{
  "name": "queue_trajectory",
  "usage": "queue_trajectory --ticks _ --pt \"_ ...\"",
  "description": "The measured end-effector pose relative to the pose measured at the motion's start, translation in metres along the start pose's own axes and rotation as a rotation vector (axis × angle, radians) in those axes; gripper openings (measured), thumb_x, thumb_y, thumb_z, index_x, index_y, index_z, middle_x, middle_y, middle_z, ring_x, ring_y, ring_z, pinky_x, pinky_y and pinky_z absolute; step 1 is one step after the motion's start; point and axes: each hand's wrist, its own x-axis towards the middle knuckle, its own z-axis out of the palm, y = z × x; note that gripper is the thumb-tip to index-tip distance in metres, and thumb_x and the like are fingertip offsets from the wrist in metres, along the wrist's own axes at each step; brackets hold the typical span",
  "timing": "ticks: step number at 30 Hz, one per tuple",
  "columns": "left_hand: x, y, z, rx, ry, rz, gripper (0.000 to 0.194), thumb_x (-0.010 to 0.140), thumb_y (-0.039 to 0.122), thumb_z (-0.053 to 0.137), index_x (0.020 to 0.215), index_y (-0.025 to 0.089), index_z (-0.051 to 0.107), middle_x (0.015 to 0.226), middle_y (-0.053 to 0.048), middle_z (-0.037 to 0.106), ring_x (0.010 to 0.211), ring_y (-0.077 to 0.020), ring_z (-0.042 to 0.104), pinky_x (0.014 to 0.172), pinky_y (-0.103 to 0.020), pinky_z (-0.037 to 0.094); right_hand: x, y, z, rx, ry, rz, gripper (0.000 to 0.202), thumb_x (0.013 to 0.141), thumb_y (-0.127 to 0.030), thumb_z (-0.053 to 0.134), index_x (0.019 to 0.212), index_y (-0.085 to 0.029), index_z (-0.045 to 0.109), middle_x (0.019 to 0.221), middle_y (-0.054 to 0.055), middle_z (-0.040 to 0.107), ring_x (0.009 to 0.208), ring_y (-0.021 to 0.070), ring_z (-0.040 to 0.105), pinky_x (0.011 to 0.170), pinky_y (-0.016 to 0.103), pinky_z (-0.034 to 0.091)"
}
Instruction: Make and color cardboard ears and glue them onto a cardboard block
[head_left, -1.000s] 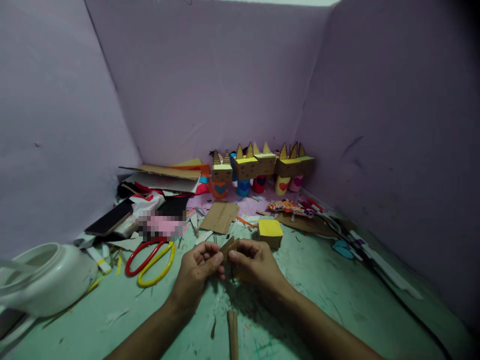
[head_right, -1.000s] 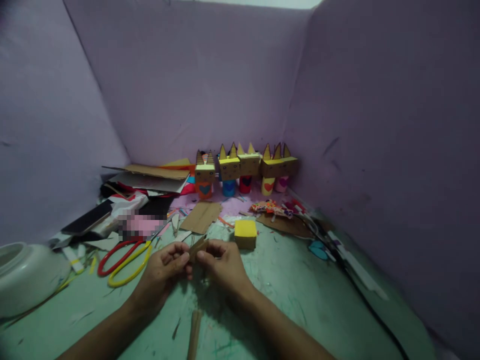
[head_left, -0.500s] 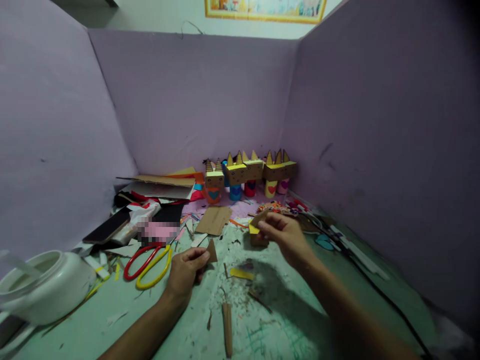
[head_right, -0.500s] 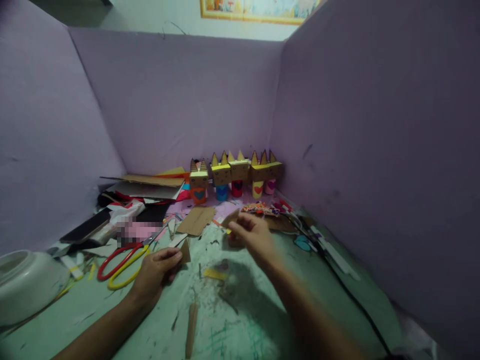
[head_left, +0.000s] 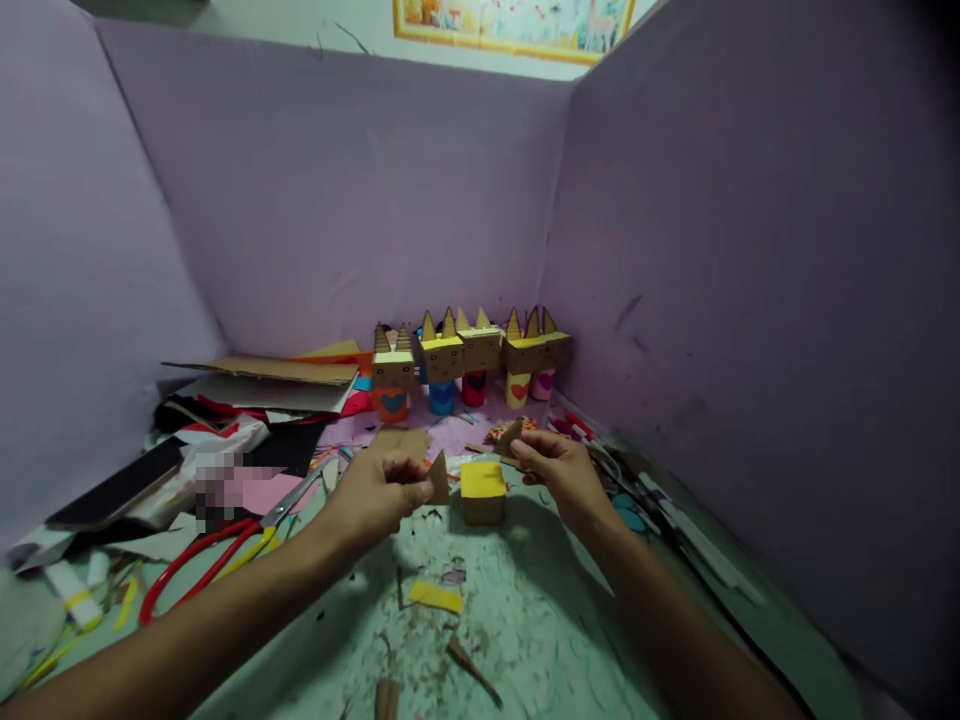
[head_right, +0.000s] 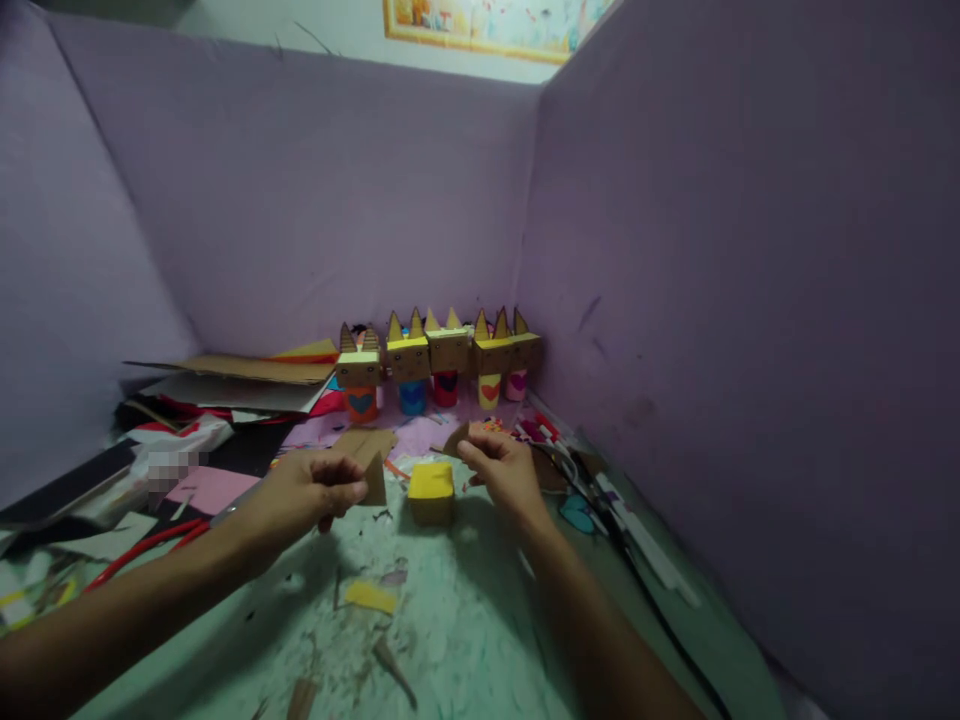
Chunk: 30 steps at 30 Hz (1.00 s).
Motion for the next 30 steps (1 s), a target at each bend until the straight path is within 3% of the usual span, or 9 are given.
queue_trajectory --ticks 4,10,20,30 --pt "0.022 -0.002 0.018 -0.043 0.019 0.108 0.004 0.053 0.020 0.060 0.052 0.017 0.058 0.044 0.005 0.048 0.041 -0.0086 0.040 0.040 -0.020 0.030 0.003 0.005 0.000 -0.030 0.009 -0.024 0.027 0.060 -0.035 0.068 0.078 -0.015 0.073 0.067 0.003 0.068 0.051 0.0122 0.052 0.041 0.021 0.040" --pt "0.042 -0.034 0.041 -0.212 0.075 0.105 0.010 0.056 0.022 0.062 0.062 0.015 0.065 0.051 0.003 0.053 0.042 -0.0073 0.038 0.042 -0.020 0.030 -0.001 0.008 0.006 -0.099 -0.011 -0.068 0.024 0.064 -0.029 0.065 0.080 -0.015 0.074 0.072 0.005 0.072 0.055 0.0149 0.056 0.043 0.023 0.040" --pt "0.046 -0.040 0.044 -0.218 0.031 0.159 0.011 0.060 0.021 0.060 0.065 0.014 0.066 0.056 0.001 0.057 0.045 -0.0081 0.040 0.045 -0.021 0.031 -0.007 0.009 0.007 -0.225 -0.030 -0.174 0.015 0.065 -0.021 0.064 0.076 -0.018 0.074 0.078 0.005 0.074 0.074 0.0221 0.064 0.068 0.033 0.047" --pt "0.046 -0.043 0.053 -0.133 0.013 0.239 0.006 0.060 0.018 0.058 0.061 0.014 0.063 0.058 0.001 0.058 0.056 -0.0116 0.049 0.055 -0.022 0.037 -0.009 0.012 0.004 -0.279 -0.073 -0.193 0.015 0.065 -0.020 0.060 0.072 -0.016 0.073 0.072 0.005 0.072 0.068 0.0202 0.064 0.064 0.030 0.048"
